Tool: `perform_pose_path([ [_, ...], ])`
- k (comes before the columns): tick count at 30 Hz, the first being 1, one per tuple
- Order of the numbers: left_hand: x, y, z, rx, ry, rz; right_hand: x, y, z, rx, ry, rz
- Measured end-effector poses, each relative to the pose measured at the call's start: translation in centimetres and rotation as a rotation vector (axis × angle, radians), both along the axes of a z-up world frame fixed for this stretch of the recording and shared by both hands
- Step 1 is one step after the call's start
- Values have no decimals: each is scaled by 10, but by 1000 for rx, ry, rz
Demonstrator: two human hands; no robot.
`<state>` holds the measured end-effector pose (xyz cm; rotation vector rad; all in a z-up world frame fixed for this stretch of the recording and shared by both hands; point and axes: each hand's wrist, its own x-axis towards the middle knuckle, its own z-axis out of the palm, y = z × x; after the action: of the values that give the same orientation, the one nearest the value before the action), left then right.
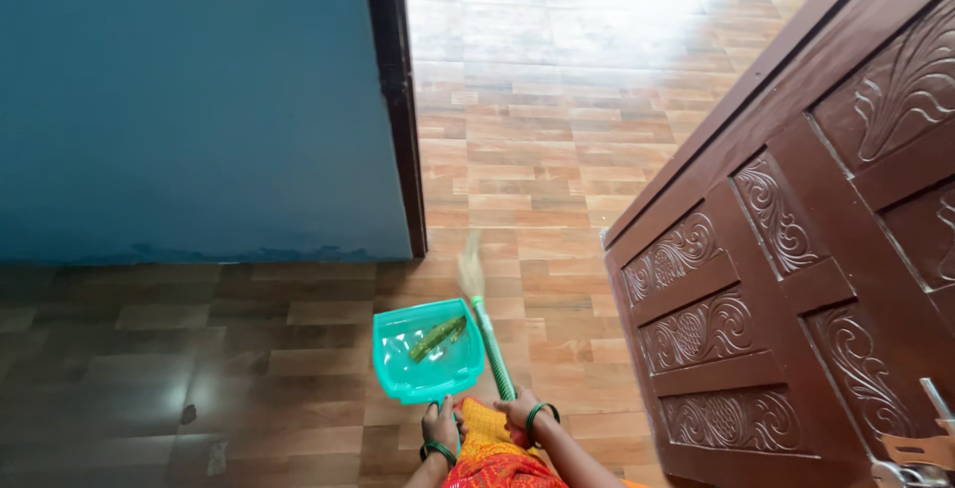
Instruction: The person sweeps a tiled floor with a broom and collects debris into a dustpan. They move around furniture, including chairs and a bed, to clean different areas of the room.
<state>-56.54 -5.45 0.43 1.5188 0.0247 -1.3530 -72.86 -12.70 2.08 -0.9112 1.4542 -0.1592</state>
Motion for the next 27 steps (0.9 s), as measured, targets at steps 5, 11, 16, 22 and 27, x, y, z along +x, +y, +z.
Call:
perform_pose_path([
  [5, 34, 38, -3, 0, -3, 38, 43, 54, -5, -88, -115, 156],
  [11, 70, 77, -9, -15, -13, 82, 83, 81, -14, -337, 118, 828],
  [16, 91, 101, -15, -48, -47, 133, 120, 89, -30, -57, -35, 830],
  [22, 106, 119, -20, -62, -85, 179, 130, 80, -57, 252, -46, 451],
  [27, 110, 128, -25, -28, -101, 171, 115, 60, -50, 227, 41, 195],
])
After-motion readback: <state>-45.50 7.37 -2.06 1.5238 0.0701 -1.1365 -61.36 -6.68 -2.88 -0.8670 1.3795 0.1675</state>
